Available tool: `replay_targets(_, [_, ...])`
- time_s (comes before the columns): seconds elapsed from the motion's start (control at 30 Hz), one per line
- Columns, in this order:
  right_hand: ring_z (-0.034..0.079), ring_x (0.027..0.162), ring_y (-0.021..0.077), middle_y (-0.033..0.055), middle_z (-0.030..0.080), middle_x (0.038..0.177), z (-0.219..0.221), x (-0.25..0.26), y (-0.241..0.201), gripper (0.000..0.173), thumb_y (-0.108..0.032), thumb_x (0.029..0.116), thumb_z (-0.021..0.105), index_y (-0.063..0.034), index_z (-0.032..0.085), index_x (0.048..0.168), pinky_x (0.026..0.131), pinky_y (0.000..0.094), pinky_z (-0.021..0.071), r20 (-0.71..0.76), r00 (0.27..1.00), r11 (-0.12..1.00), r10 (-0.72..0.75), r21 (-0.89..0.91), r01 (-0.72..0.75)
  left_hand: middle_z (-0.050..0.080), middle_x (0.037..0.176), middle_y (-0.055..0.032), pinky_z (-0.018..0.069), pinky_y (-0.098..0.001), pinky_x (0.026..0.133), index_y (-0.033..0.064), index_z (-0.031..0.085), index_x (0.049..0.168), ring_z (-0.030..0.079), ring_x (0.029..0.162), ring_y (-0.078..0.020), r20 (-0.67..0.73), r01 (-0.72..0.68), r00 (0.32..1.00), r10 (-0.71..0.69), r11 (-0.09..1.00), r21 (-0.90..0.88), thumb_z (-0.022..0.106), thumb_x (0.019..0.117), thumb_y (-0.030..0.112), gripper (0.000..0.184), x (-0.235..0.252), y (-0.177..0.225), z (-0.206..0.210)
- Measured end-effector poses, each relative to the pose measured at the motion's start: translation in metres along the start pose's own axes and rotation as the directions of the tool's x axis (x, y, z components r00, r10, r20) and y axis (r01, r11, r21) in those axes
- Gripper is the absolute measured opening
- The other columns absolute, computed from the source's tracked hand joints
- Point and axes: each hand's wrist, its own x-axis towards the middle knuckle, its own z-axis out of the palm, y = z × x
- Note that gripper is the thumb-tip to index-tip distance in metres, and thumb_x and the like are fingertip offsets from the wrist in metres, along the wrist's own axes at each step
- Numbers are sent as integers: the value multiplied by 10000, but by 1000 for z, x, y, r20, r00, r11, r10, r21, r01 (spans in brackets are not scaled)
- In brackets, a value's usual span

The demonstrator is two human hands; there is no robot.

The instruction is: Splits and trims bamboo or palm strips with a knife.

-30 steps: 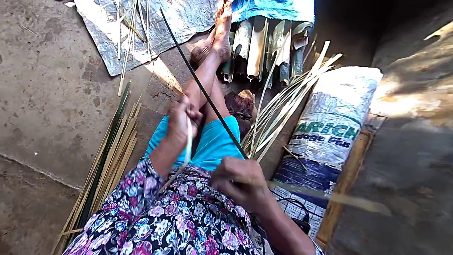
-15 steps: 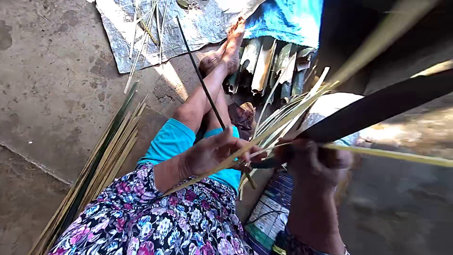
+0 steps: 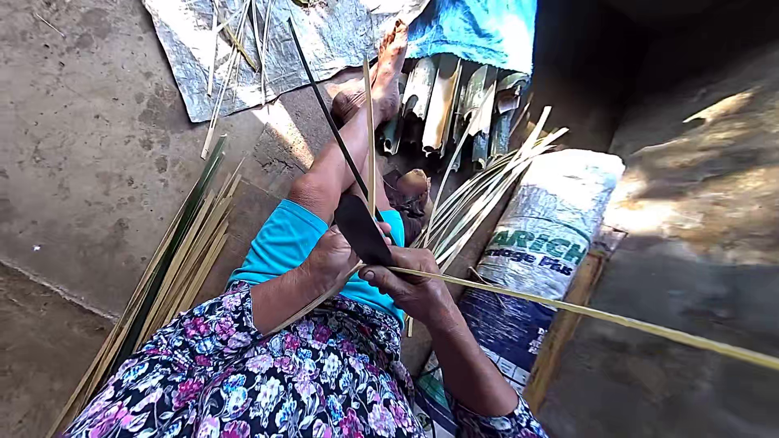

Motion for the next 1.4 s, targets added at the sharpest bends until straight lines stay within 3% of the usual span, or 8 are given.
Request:
replay_targets(0.27, [587,668,98,42,595,699,-25,-34,-39,388,-393,1054,548,-78,669,862,615,216,479,297,909,957,-292,93,277,563,768,51,446,-156,467,178,461,1120,463,473,-16,-742,-599,536,402,801,1,250,1135,374,289,54,101,-111])
replay_targets(0.43, [612,716,-82,-135,664,797,-51,6,-16,278,-488,1019,582,-239,694,963,642,116,521,128,981,989,-143,57,137,639,766,100,439,-112,450,227,556,1064,492,472,36,-121,-401,913,389,909,-112,124,1099,516,521,39,74,-70])
replay_targets(0.6, [605,539,-39,-195,674,699,-100,56,-26,181,-494,971,649,-326,669,908,496,154,533,-331,935,991,128,78,-108,695,1218,-6,509,-398,1012,217,720,870,625,1186,-171,520,-175,846,119,983,60,358,1030,626,569,-9,16,-28])
replay_targets(0.9, [573,484,9,-52,638,599,-20,56,-23,286,-210,1047,534,-99,658,814,475,171,497,120,868,843,481,208,-496,677,928,-77,572,-322,821,40,620,1010,679,883,-172,-119,0,993,-2,1000,-17,287,1121,180,378,-10,8,-12])
replay_targets(1.03, [535,526,-84,-137,618,635,-13,44,-44,342,-284,1067,484,-119,700,858,490,96,451,278,916,930,290,144,-338,682,908,-34,573,-279,788,72,573,1083,682,832,-108,-259,-213,944,205,977,-4,237,1104,136,343,-19,17,-3])
replay_targets(1.13, [551,553,-95,-154,631,657,-19,43,-54,373,-341,1064,477,-143,701,841,505,84,462,257,942,958,214,133,-254,539,912,-27,497,-219,813,113,509,1125,576,803,-86,-640,83,753,-152,987,-137,231,1133,197,290,-25,81,71])
replay_targets(1.23, [561,509,-50,-107,643,622,-6,55,-47,322,-290,1037,539,-136,692,800,481,123,477,203,929,934,310,120,-338,673,954,-6,572,-256,801,109,540,1154,680,881,-81,-333,-272,907,259,962,7,259,1136,259,319,-9,24,-2])
replay_targets(1.4, [540,535,-71,-125,628,660,15,57,-42,268,-351,998,647,-116,724,897,499,118,461,401,870,933,287,90,-349,522,578,97,578,-226,621,190,505,962,573,508,-36,-238,-207,954,182,974,-88,247,1133,346,347,0,31,-27])
